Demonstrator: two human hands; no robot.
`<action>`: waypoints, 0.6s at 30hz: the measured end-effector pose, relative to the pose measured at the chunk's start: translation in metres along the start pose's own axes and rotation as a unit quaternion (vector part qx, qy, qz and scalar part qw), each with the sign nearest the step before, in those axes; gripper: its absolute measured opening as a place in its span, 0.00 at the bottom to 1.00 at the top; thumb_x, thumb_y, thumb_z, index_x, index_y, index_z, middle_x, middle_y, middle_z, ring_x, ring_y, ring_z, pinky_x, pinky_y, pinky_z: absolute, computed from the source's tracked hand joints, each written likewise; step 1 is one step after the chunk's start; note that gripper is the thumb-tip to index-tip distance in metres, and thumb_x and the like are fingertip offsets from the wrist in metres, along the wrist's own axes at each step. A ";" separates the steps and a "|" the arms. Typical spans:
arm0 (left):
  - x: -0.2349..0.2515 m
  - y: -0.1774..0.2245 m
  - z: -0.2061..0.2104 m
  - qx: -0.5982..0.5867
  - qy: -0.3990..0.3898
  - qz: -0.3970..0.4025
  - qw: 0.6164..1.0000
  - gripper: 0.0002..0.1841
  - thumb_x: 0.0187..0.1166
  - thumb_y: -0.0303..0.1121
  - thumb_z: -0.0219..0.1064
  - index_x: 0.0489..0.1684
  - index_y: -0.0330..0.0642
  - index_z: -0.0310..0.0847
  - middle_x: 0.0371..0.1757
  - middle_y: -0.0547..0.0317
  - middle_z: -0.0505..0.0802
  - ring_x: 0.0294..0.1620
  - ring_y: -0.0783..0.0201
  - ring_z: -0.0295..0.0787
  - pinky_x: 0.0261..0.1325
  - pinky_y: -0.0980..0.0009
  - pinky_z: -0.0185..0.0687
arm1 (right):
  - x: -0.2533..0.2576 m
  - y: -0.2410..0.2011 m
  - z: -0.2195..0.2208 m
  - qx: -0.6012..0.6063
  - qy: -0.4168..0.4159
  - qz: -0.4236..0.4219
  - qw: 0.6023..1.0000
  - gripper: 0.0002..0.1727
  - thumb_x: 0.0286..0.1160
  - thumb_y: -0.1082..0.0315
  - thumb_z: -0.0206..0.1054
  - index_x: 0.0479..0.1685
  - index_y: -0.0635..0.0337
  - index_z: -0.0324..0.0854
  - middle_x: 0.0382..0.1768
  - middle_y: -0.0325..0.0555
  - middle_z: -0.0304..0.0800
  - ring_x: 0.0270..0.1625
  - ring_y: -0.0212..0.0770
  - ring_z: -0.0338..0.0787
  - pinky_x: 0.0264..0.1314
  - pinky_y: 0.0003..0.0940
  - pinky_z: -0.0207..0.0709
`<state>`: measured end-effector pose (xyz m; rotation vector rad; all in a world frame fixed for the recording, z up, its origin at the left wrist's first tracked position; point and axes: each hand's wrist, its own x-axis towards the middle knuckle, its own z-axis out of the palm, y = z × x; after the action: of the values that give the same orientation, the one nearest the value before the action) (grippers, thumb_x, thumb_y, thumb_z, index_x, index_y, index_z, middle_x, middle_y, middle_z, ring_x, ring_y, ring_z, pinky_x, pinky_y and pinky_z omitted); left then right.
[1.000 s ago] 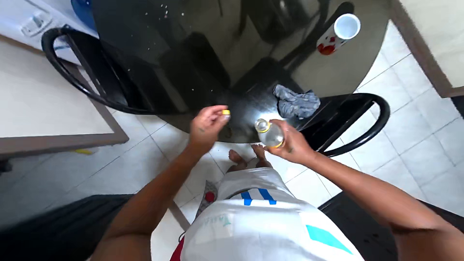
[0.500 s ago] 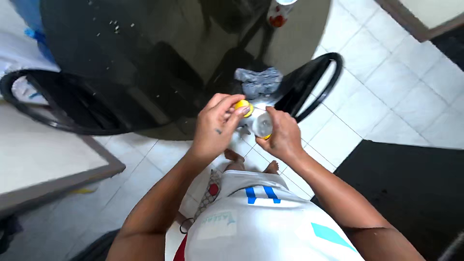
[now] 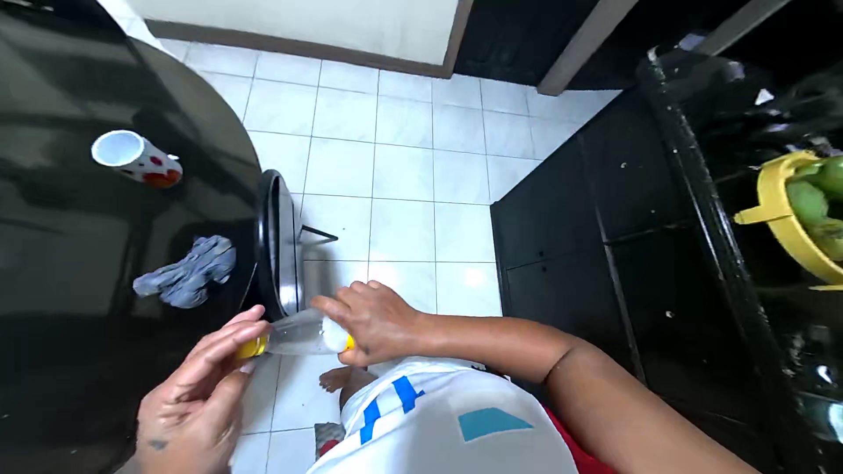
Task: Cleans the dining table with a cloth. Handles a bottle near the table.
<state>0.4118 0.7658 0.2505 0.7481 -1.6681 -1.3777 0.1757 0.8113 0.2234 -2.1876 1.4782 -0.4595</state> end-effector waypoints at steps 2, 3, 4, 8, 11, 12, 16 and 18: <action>0.008 0.000 0.037 -0.074 0.055 -0.010 0.996 0.17 0.76 0.33 0.61 0.61 0.54 0.88 0.59 0.69 0.93 0.63 0.69 0.88 0.68 0.72 0.82 | -0.015 0.010 -0.007 -0.015 0.005 -0.001 1.000 0.46 0.55 0.51 0.81 0.81 0.57 0.73 0.52 0.57 0.89 0.53 0.58 0.89 0.49 0.53 0.80; 0.012 0.001 0.053 -0.102 0.087 -0.014 0.991 0.17 0.78 0.34 0.59 0.63 0.52 0.84 0.55 0.69 0.94 0.59 0.69 0.89 0.67 0.71 0.82 | -0.021 0.015 -0.008 -0.029 0.018 -0.012 0.999 0.46 0.54 0.51 0.81 0.80 0.57 0.74 0.50 0.56 0.90 0.52 0.58 0.89 0.47 0.52 0.80; 0.018 0.002 0.067 -0.113 0.123 -0.014 0.986 0.16 0.82 0.34 0.57 0.65 0.49 0.79 0.52 0.69 0.94 0.57 0.69 0.90 0.68 0.69 0.83 | -0.025 0.018 -0.010 -0.033 0.029 -0.024 0.999 0.46 0.53 0.51 0.81 0.79 0.58 0.75 0.49 0.56 0.90 0.51 0.58 0.89 0.46 0.52 0.81; 0.037 -0.001 0.104 0.030 0.178 0.081 0.980 0.15 0.86 0.28 0.61 0.68 0.45 0.77 0.58 0.73 0.92 0.62 0.71 0.89 0.71 0.67 0.84 | -0.038 0.033 -0.033 0.089 -0.013 -0.034 0.995 0.48 0.53 0.53 0.83 0.80 0.63 0.72 0.61 0.60 0.89 0.63 0.59 0.88 0.63 0.57 0.81; 0.049 0.001 0.112 0.054 0.102 0.172 0.978 0.14 0.84 0.24 0.59 0.52 0.53 0.90 0.57 0.74 0.94 0.68 0.69 0.87 0.83 0.55 0.74 | -0.038 0.056 -0.050 0.235 -0.052 -0.075 0.968 0.50 0.47 0.55 0.86 0.78 0.68 0.72 0.63 0.60 0.89 0.66 0.53 0.89 0.70 0.54 0.81; 0.055 0.006 0.115 0.042 0.069 0.190 0.979 0.13 0.85 0.24 0.59 0.49 0.52 0.90 0.56 0.72 0.94 0.68 0.68 0.87 0.85 0.52 0.73 | -0.038 0.065 -0.056 0.280 -0.069 -0.092 0.953 0.50 0.46 0.57 0.86 0.77 0.69 0.72 0.63 0.59 0.89 0.67 0.48 0.88 0.72 0.48 0.81; 0.093 0.025 0.135 -0.006 -0.009 0.193 0.981 0.13 0.86 0.28 0.62 0.65 0.41 0.82 0.75 0.57 0.84 0.80 0.62 0.76 0.83 0.59 0.73 | -0.041 0.108 -0.094 0.373 -0.141 -0.076 0.914 0.47 0.49 0.52 0.83 0.76 0.62 0.71 0.58 0.45 0.90 0.58 0.30 0.89 0.64 0.32 0.85; 0.108 0.024 0.137 0.024 -0.050 0.149 0.987 0.29 0.86 0.40 0.65 0.84 0.39 0.66 0.91 0.52 0.65 0.91 0.57 0.60 0.89 0.57 0.66 | -0.054 0.133 -0.122 0.357 -0.092 -0.005 0.930 0.48 0.47 0.52 0.80 0.77 0.59 0.70 0.58 0.44 0.89 0.55 0.32 0.90 0.57 0.33 0.87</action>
<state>0.2414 0.7449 0.2901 0.4395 -1.8136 -1.1829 -0.0098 0.7965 0.2527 -1.6017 0.9841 -0.6527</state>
